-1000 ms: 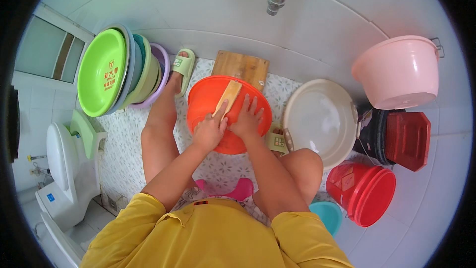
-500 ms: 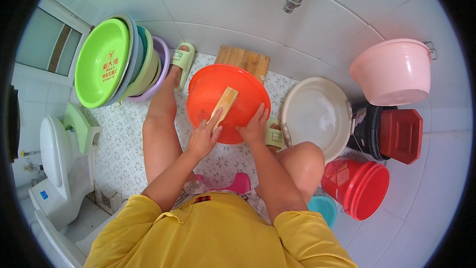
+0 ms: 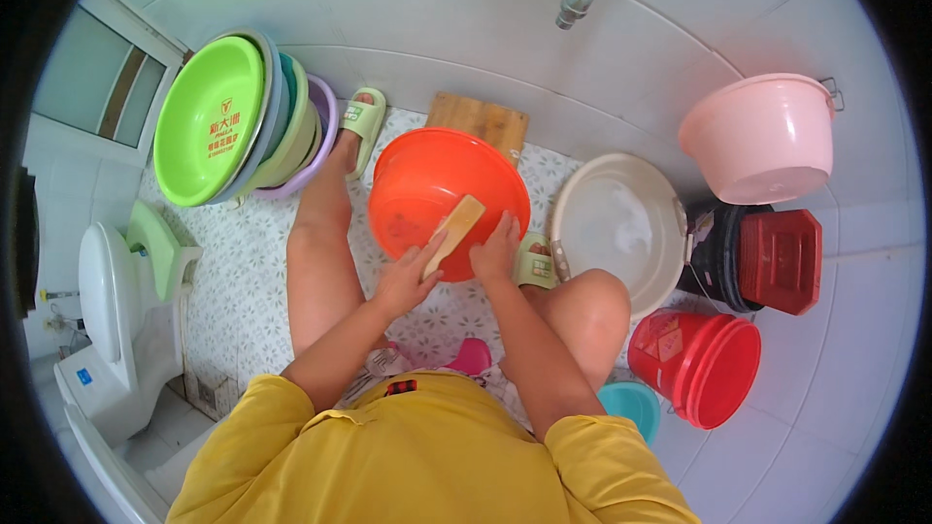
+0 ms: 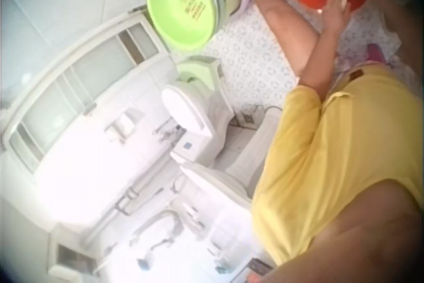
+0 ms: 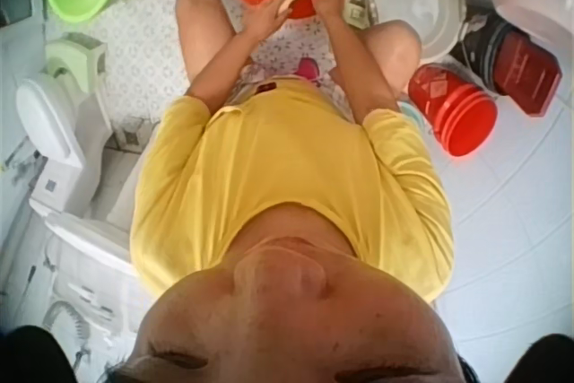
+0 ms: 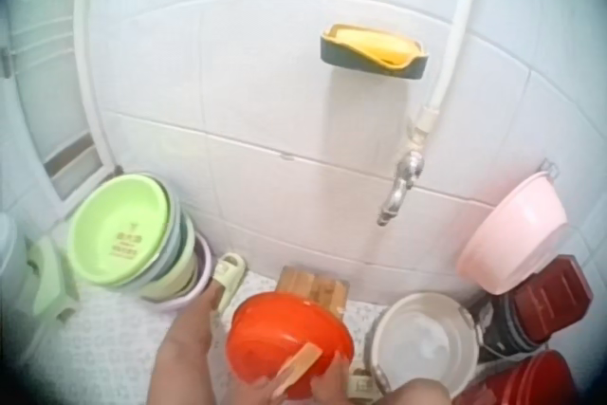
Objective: The person cleans a plastic basin by scrubbing the outside with a brush, wetting the brush and rubbing it on soap, and then scrubbing the inside of the basin.
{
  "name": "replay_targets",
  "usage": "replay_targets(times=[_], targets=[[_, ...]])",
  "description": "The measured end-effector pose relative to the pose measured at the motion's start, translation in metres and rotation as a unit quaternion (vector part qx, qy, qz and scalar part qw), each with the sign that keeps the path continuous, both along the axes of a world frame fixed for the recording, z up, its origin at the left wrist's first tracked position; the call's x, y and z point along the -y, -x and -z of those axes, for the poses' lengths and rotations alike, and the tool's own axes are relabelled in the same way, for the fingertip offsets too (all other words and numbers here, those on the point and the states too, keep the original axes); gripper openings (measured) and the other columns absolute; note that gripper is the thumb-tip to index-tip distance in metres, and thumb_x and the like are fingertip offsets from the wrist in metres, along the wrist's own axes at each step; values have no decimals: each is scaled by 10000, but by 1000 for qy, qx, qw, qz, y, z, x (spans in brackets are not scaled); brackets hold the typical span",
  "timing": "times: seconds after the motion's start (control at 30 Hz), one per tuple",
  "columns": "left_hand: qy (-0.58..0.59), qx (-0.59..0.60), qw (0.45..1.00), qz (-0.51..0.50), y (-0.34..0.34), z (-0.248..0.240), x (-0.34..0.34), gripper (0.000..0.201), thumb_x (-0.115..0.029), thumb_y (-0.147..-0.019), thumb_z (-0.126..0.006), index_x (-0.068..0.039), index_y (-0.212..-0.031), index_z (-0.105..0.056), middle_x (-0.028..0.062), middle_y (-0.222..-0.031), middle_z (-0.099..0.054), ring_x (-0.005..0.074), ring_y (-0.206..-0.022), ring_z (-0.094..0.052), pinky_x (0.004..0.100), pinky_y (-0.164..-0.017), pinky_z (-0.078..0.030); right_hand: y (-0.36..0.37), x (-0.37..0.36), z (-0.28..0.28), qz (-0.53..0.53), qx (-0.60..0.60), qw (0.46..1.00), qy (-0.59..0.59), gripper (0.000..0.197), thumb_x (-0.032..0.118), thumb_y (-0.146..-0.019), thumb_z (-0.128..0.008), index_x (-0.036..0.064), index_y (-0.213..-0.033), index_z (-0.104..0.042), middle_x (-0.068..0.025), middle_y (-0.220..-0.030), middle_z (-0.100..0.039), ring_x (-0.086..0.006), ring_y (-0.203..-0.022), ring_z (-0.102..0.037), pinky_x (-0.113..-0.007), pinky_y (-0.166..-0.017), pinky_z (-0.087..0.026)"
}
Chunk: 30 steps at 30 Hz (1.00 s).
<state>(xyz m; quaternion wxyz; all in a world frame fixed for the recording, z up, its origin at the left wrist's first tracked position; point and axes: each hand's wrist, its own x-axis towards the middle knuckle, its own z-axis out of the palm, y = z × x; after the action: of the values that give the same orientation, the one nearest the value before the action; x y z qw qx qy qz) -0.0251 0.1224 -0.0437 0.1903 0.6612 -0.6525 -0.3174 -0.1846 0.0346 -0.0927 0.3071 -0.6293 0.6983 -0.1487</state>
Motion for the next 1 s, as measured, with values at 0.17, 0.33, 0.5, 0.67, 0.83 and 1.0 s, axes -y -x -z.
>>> replay_targets(times=[0.17,0.33,0.5,0.67,0.83,1.0], targets=[[1,-65,998,-12,9,8,-2,783,-177,-798,-620,-280,-1437,-181,157,-880,-528,343,-834,-562,420,-739,-460,7,-7,-18,-17,25,999,21,626,49,-680,-628,-22,-1257,-394,-224,-1300,-384,-367,-1216,-376,-385,-1023,-330],[31,-61,997,27,7,23,-5,828,-209,-797,-612,-311,-1440,-99,187,-912,-558,398,-806,-584,464,-747,-483,14,-25,-18,-23,5,1000,20,540,34,-687,-609,-22,-1198,-447,-214,-1211,-459,-358,-1166,-425,-381,-988,-367],[11,-61,998,3,6,26,-7,828,-205,-798,-610,-317,-1439,-98,205,-953,-571,391,-858,-587,449,-774,-478,16,-35,-16,-13,8,1000,0,522,67,-679,-622,-16,-1175,-485,-207,-1183,-493,-337,-1128,-469,-370,-961,-395],[90,-100,987,-86,-4,16,-7,804,-162,-790,-605,-300,-1438,-149,200,-1034,-583,386,-917,-581,425,-782,-473,14,-32,-34,-37,21,998,-50,473,73,-686,-625,-21,-1135,-511,-194,-1150,-507,-328,-1110,-484,-367,-951,-404],[105,-37,992,-57,-3,12,-5,799,-170,-776,-619,-301,-1432,-183,169,-945,-578,356,-832,-589,425,-742,-477,5,-39,-39,-95,-25,988,119,592,-16,-699,-559,-1,-1271,-404,-188,-1364,-335,-356,-1229,-364,-422,-1014,-332],[45,-15,998,-46,2,11,-9,767,-104,-773,-619,-253,-1424,-241,164,-879,-551,356,-816,-564,409,-736,-457,-6,-32,-43,-154,-28,977,144,741,-44,-678,-549,5,-1365,-276,-192,-1439,-222,-366,-1309,-252,-423,-1066,-264]])
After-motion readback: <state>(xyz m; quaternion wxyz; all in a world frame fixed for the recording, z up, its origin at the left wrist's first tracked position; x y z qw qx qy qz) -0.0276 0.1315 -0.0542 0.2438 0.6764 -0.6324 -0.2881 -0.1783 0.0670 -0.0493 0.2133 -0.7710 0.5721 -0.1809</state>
